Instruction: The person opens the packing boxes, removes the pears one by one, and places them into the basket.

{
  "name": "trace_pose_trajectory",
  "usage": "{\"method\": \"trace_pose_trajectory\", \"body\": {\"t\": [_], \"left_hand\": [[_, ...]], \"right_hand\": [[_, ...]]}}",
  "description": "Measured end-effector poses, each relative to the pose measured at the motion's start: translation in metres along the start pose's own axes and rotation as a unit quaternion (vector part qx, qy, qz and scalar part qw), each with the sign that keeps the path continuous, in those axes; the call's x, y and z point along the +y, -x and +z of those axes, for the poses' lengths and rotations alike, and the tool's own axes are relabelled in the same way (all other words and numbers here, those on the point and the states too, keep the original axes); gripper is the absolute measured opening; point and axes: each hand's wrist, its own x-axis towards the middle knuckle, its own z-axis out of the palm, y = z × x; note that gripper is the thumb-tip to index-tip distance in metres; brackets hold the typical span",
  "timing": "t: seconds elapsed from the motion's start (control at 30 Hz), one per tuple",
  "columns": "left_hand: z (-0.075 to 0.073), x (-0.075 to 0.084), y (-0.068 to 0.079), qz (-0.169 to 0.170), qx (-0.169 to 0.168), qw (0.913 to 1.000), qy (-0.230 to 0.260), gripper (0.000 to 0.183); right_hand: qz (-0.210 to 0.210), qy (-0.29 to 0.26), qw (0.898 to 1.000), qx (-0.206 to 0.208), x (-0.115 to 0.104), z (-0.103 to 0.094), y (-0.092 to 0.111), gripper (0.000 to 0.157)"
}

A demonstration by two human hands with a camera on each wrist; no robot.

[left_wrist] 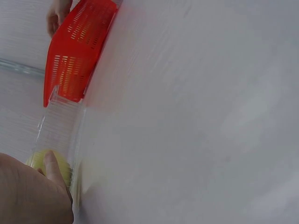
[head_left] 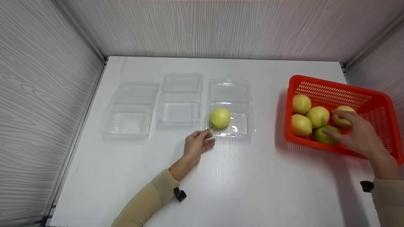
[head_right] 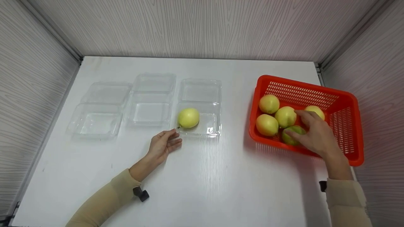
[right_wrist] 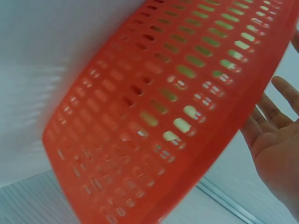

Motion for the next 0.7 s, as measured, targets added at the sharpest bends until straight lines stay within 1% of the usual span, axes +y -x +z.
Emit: {"method": "trace_pose_trajectory", "body": {"t": [0.27,0.4,0.57,0.7], "left_hand": [[0.001,0.0,-0.001,-0.004,0.011,0.9999,-0.004,0.014],[0.002,0.001,-0.001,-0.008,0.016,0.9998,-0.009,0.015],[0.002,0.001,-0.001,-0.01,0.02,0.9997,-0.011,0.015],[0.003,0.001,-0.001,-0.012,0.023,0.9996,-0.012,0.015]], "right_hand": [[-0.03,-0.078,0.996,0.023,-0.026,0.0,-0.001,0.092],[-0.061,-0.084,0.994,0.046,-0.042,0.002,-0.003,0.092],[-0.095,-0.085,0.99,0.055,-0.061,0.008,-0.007,0.098],[-0.115,-0.104,0.986,0.062,-0.076,0.015,-0.012,0.1]]}}
